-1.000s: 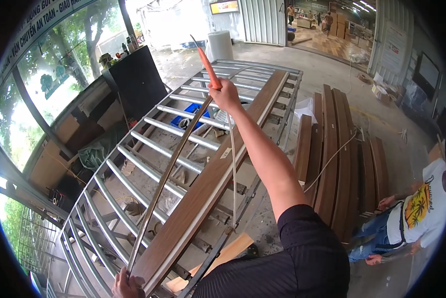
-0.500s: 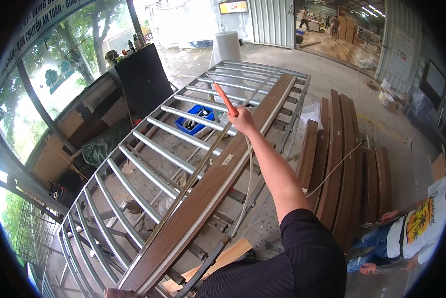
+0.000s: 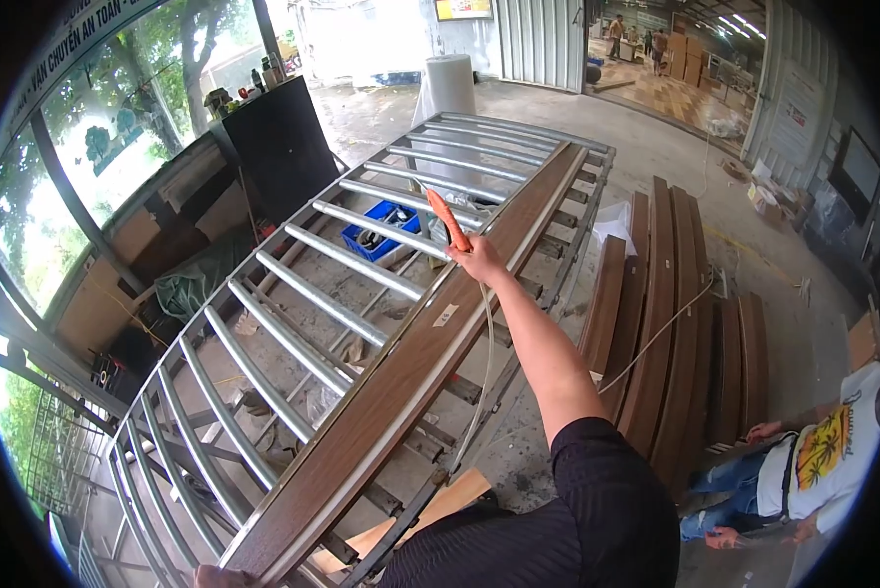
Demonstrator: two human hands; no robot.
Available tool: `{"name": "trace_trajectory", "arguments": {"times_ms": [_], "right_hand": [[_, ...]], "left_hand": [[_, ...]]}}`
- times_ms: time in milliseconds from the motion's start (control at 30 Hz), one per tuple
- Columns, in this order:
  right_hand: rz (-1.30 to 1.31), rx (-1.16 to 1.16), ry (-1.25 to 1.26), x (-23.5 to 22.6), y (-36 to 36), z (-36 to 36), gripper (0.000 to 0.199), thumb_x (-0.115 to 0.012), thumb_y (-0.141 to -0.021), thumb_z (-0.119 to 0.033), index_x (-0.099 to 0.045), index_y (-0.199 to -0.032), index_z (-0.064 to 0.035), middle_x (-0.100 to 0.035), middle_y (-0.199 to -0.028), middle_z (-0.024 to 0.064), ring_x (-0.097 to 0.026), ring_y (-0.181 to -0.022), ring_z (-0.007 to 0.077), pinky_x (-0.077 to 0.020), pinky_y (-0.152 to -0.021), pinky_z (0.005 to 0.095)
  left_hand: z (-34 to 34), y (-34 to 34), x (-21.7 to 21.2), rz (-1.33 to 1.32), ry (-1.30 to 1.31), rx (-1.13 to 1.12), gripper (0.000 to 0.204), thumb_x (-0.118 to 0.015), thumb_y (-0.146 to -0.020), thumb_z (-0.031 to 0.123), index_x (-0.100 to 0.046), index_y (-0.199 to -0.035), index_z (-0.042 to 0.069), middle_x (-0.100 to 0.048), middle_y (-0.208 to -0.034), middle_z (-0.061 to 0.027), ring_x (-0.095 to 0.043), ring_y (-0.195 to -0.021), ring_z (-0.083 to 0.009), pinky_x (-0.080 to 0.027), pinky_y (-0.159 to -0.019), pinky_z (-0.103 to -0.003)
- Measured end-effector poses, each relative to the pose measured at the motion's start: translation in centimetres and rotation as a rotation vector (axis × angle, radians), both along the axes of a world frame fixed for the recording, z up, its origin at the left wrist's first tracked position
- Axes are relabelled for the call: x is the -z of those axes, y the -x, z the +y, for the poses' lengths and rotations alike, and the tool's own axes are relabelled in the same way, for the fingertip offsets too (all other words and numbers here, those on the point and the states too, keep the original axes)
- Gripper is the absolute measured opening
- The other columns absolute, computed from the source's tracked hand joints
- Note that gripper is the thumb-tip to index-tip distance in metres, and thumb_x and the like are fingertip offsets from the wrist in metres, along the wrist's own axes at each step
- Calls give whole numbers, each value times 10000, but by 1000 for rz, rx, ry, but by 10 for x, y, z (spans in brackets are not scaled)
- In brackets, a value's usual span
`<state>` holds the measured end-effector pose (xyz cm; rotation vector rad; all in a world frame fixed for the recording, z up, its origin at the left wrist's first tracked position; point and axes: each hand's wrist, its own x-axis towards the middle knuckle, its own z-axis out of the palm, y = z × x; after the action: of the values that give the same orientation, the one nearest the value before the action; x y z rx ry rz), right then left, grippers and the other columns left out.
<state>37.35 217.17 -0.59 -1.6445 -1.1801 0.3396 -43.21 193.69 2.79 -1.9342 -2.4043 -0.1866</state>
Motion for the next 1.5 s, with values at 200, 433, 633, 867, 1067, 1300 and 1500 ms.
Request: {"name": "trace_trajectory", "arguments": {"times_ms": [200, 433, 633, 867, 1067, 1300, 1500], "right_hand": [[-39, 13, 53, 13, -17, -3, 418, -727, -862, -454, -707, -979, -53, -688, -815, 119, -654, -770, 216, -505, -730, 363], [-185, 388, 45, -34, 24, -68, 407, -678, -896, -424, -663, -1008, -33, -682, -876, 210, -688, -840, 374, -530, -706, 460], [616, 83, -363, -25, 72, -205, 412, -608, -926, -161, -527, -1320, -76, -647, -1229, 65, -650, -957, 169, -524, -577, 278], [810, 56, -114, 51, 112, -276, 361, -604, -988, -343, -584, -1244, -90, -638, -1202, 55, -615, -1000, 155, -542, -710, 315], [706, 741, -85, 145, 109, -330, 462, -577, -982, -444, -576, -1202, -38, -639, -959, 81, -666, -850, 172, -584, -661, 334], [757, 803, 99, 175, 169, -382, 445, -596, -964, -492, -594, -980, -48, -600, -784, 47, -614, -679, 164, -593, -548, 333], [662, 809, 165, 178, 247, -395, 427, -608, -956, -495, -585, -916, -70, -574, -711, 20, -589, -632, 132, -504, -472, 279]], "left_hand": [[20, -13, -3, 91, 243, 53, 353, -588, -838, 331, -761, -834, 24, -719, -766, -191, -713, -748, -345, -574, -727, -444], [27, 53, 45, 232, 260, 273, 259, -617, -859, 297, -742, -973, 100, -727, -874, -145, -713, -831, -311, -578, -773, -422], [15, 86, 65, 405, 213, 567, 325, -669, -861, 262, -690, -1159, 135, -727, -1007, -119, -703, -924, -275, -573, -803, -403], [13, 104, 16, -825, 263, -27, 663, -730, -867, 370, -498, -1357, -12, -725, -908, -194, -693, -799, -276, -561, -793, -390], [38, 75, -37, -1117, -11, 191, 262, -617, -966, 252, -646, -1071, 13, -543, -779, 46, -479, -718, -43, -379, -629, -213], [49, 47, -24, -1240, -125, 139, 301, -573, -1013, 322, -661, -1080, 42, -611, -922, -2, -563, -842, -82, -455, -740, -236], [58, 35, 6, -1742, 5, 7, 318, -538, -1024, 325, -647, -1141, 50, -601, -1025, -23, -578, -916, -110, -464, -823, -247]]}}
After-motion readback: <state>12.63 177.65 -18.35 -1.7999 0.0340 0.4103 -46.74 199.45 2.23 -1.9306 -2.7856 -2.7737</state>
